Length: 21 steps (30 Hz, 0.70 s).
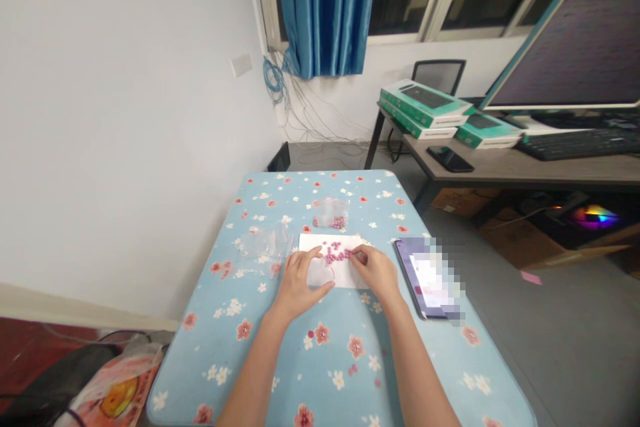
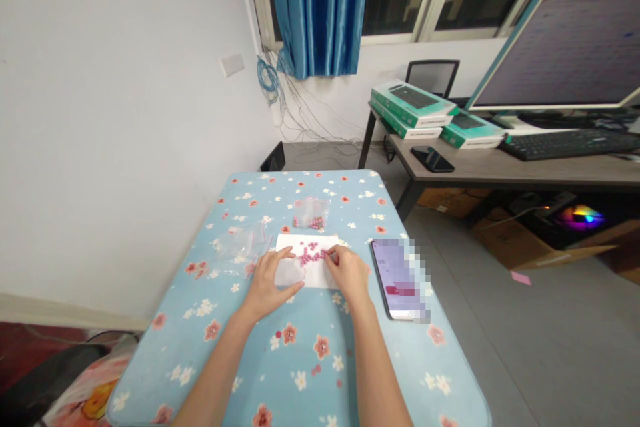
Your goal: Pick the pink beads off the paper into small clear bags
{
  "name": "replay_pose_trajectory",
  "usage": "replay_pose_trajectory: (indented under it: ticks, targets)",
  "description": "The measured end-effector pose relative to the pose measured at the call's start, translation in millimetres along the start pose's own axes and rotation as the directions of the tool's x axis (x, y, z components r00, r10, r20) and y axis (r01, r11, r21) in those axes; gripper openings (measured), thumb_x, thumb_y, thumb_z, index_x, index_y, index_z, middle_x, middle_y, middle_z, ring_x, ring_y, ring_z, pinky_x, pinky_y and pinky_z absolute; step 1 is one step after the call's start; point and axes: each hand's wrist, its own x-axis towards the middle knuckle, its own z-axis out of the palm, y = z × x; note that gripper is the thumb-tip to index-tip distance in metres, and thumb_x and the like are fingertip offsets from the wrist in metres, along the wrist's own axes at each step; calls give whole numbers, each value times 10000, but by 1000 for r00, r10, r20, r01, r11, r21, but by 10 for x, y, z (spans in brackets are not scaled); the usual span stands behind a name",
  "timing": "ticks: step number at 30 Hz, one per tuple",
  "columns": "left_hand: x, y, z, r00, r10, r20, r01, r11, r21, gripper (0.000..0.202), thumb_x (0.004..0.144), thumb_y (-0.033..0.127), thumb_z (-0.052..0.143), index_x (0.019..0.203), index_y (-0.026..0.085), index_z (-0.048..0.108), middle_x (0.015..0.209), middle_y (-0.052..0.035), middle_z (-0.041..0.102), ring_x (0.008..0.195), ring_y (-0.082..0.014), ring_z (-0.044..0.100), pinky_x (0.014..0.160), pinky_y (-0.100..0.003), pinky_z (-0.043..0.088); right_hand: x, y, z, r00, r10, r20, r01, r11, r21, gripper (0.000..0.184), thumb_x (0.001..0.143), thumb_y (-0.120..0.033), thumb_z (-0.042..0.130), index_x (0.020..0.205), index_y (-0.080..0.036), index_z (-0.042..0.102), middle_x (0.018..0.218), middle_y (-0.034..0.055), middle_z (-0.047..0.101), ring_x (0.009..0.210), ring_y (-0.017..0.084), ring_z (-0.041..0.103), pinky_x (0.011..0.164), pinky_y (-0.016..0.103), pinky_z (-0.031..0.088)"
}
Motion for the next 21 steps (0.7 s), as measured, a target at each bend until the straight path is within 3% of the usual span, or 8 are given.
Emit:
replay_pose_trajectory:
  ticks: [2, 5, 10, 14, 21]
  targets:
    - [-2, -2, 3, 1000, -3, -1, 3, 1000, -4, 694, 705, 278, 706, 1304, 287, 355, 1145, -25, 585, 1076, -241, 480, 971, -416, 347, 15, 16, 8, 1000, -7, 1, 7, 998, 70, 199, 798, -361, 541, 819, -214, 673, 595, -5, 595, 584, 152, 539, 517, 237, 265]
    - [-6, -10, 7, 1000, -7, -5, 7, 1000, -10, 690, 708, 277, 700, 1306, 289, 355, 1146, -28, 582, 1079, -245, 478, 969, -421, 352, 33, 18, 25, 998, -50, 35, 37, 950, 309, 239, 784, -403, 576, 819, -189, 676, 560, -14, 551, 533, 132, 489, 513, 236, 286]
    - [-12, -15, 3, 1000, -4, -8, 4, 1000, -13, 691, 713, 286, 694, 1311, 283, 348, 1156, -30, 577, 1079, -239, 482, 969, -417, 354, 10, -57, 43, 972, -186, 146, 39, 735, 677, 283, 753, -431, 631, 813, -156, 658, 590, -17, 535, 509, 101, 405, 500, 230, 298]
    - [-13, -16, 4, 1000, 7, -12, -7, 1000, -9, 690, 712, 304, 692, 1311, 276, 352, 1154, -37, 584, 1079, -242, 489, 971, -423, 353, -21, -107, 42, 946, -244, 215, 5, 672, 741, 277, 745, -423, 650, 802, -152, 652, 672, 6, 587, 539, 98, 422, 511, 228, 312]
    - [-9, -29, 12, 1000, 9, -19, -9, 1000, -5, 665, 701, 295, 702, 1283, 262, 382, 1148, -45, 587, 1071, -247, 492, 957, -424, 367, -37, -143, 33, 931, -265, 252, -1, 688, 726, 301, 734, -447, 656, 781, -150, 664, 659, 4, 583, 536, 91, 416, 492, 220, 316]
